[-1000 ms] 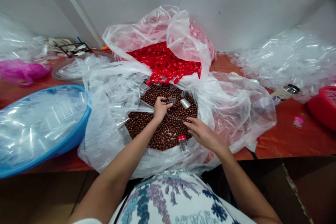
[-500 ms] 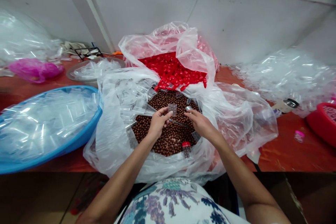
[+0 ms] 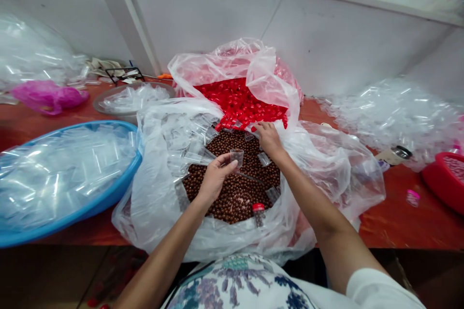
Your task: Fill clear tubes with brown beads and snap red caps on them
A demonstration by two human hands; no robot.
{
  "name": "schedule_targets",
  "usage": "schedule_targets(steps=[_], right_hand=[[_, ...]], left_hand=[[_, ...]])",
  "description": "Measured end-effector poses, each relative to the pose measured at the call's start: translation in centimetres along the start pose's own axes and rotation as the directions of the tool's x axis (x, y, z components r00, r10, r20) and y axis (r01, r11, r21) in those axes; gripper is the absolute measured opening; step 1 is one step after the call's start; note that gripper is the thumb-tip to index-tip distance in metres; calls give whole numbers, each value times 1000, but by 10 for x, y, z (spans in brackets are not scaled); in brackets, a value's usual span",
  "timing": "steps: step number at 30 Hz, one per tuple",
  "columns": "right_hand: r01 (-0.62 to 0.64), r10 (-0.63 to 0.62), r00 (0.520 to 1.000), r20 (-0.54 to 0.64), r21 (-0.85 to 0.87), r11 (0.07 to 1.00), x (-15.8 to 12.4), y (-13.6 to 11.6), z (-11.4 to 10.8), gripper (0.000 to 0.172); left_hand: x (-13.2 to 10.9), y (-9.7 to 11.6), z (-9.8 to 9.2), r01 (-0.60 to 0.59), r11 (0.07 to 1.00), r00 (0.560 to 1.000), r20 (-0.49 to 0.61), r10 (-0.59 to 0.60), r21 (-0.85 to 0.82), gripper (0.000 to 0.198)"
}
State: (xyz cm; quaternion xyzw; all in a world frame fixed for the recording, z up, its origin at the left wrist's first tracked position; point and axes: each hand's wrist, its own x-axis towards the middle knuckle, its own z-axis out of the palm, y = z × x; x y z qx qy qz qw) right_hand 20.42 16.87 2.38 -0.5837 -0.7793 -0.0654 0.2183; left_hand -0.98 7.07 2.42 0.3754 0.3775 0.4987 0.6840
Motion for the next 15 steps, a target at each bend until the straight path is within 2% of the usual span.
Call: schedule_targets(steps=[2, 5, 7, 9, 12, 15], right_hand=[[49, -46, 998, 42, -61, 997, 9, 5, 5, 43], [97, -92, 993, 72, -60, 994, 13, 6, 4, 36], [80, -80, 996, 34, 9, 997, 8, 0, -3, 30], [27, -22, 999, -32, 169, 985, -1, -12, -12, 33], [-62, 99, 994, -45, 516, 854, -23, -34, -26, 38], [-207, 184, 976, 113, 738, 642, -48, -53, -36, 39]], left_hand=[[-2, 0, -1, 18, 1000, 1000, 21, -18, -5, 38], [-6, 2, -2, 41, 999, 998, 46, -40, -25, 38], [-7, 2, -4, 70, 996, 996, 66, -66, -61, 40], [-8, -1, -6, 104, 990, 993, 65, -98, -91, 40], [-10, -5, -7, 130, 987, 991, 40, -126, -98, 38], [-15, -8, -6, 148, 986, 988, 60, -143, -79, 38]])
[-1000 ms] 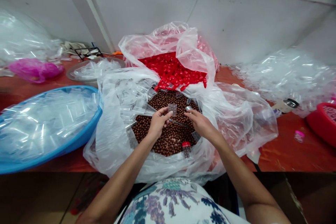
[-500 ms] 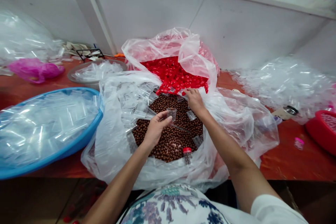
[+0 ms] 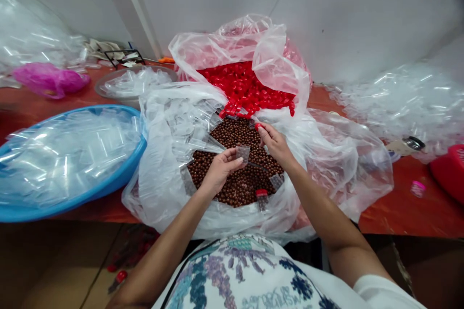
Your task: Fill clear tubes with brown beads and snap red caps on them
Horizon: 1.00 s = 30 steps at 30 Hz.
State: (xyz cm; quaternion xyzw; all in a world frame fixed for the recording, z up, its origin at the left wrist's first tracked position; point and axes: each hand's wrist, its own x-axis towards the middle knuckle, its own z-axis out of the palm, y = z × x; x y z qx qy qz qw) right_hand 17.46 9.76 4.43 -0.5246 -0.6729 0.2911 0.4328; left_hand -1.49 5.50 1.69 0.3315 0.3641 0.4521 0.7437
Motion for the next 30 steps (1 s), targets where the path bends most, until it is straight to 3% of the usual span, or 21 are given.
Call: schedule_targets(steps=[2, 5, 13, 20, 26, 30], right_hand=[[-84, 76, 995, 65, 124, 989, -15, -4, 3, 40], [-102, 75, 988, 137, 201, 974, -31, -4, 6, 41], [-89, 71, 995, 65, 334, 938, -59, -4, 13, 40], [-60, 33, 995, 90, 317, 946, -76, -12, 11, 37], [-50, 51, 999, 4, 317, 947, -87, -17, 16, 26], [13, -22, 999, 29, 281, 960, -93, -19, 20, 24]], left_hand=[[-4, -2, 1, 17, 1000, 1000, 10, -17, 12, 38], [-10, -7, 1, 46, 999, 999, 25, -46, 26, 39], [-25, -15, -2, 39, 996, 999, 19, -40, 80, 45], [-34, -23, -1, -22, 990, 998, 53, 15, 141, 46], [-40, -27, 2, -117, 973, 993, 49, 109, 201, 46], [-42, -30, 1, -147, 969, 989, 30, 144, 201, 43]])
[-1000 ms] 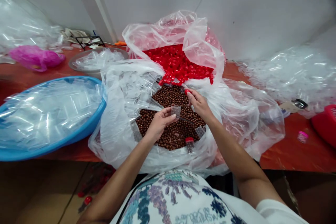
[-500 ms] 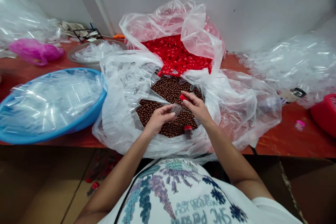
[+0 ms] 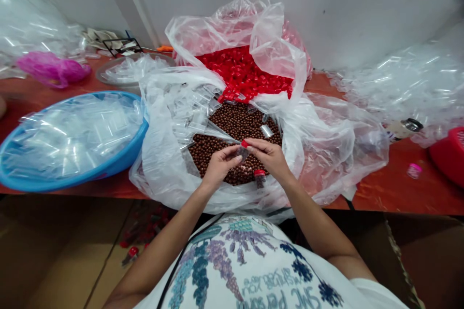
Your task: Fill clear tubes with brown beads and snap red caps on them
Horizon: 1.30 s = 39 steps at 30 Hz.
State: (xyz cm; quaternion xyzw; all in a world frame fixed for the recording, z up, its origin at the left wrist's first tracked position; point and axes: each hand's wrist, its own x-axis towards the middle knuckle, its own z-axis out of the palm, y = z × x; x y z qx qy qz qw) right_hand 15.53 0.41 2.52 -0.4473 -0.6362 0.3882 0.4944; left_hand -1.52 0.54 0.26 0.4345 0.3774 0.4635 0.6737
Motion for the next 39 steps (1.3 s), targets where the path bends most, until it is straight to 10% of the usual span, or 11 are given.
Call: schedule_targets(steps=[15, 32, 39], right_hand=[[-149, 140, 974, -176, -41, 988, -12, 0, 5, 30], [127, -73, 985, 159, -367, 922, -12, -12, -7, 30], [69, -56, 997, 53, -270, 960, -19, -2, 0, 32]], left_hand=[[-4, 6, -3, -19, 995, 1000, 21, 17, 101, 43], [-7, -9, -3, -38, 976, 999, 14, 36, 215, 42], [-8, -5, -5, -28, 985, 998, -49, 37, 170, 40]])
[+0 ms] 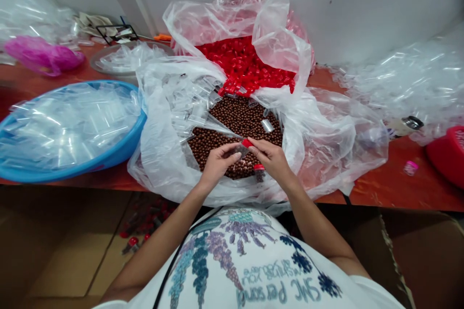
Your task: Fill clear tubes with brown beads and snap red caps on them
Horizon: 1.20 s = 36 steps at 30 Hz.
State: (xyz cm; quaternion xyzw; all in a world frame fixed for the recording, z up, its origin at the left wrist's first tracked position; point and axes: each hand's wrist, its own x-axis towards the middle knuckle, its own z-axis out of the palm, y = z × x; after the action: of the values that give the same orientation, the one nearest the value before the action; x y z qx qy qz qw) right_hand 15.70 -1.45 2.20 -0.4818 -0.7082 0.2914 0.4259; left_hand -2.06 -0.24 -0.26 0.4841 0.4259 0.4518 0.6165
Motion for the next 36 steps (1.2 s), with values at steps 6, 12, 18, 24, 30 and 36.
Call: schedule_targets(steps=[6, 12, 18, 24, 30, 36], right_hand=[[95, -92, 995, 31, -137, 986, 0, 1, 1, 32], [258, -231, 964, 129, -267, 928, -2, 5, -1, 41], [293, -258, 956, 141, -374, 880, -6, 4, 7, 67], [349, -309, 937, 164, -377, 858, -15, 4, 23, 61], [362, -300, 930, 215, -375, 853, -21, 6, 24, 55], [27, -39, 998, -42, -256, 966, -33, 8, 7, 75]], left_hand=[[-3, 2, 0, -41, 997, 999, -24, 43, 67, 39], [-9, 1, 3, -16, 1000, 998, -58, 18, 21, 39], [-12, 9, 13, 40, 985, 998, -32, -46, -166, 39], [-10, 9, 24, 331, 881, 943, 135, -303, -337, 52], [-15, -4, 34, 233, 908, 969, 4, -248, -349, 45], [-15, 13, 26, 200, 892, 978, 20, -210, -406, 50]])
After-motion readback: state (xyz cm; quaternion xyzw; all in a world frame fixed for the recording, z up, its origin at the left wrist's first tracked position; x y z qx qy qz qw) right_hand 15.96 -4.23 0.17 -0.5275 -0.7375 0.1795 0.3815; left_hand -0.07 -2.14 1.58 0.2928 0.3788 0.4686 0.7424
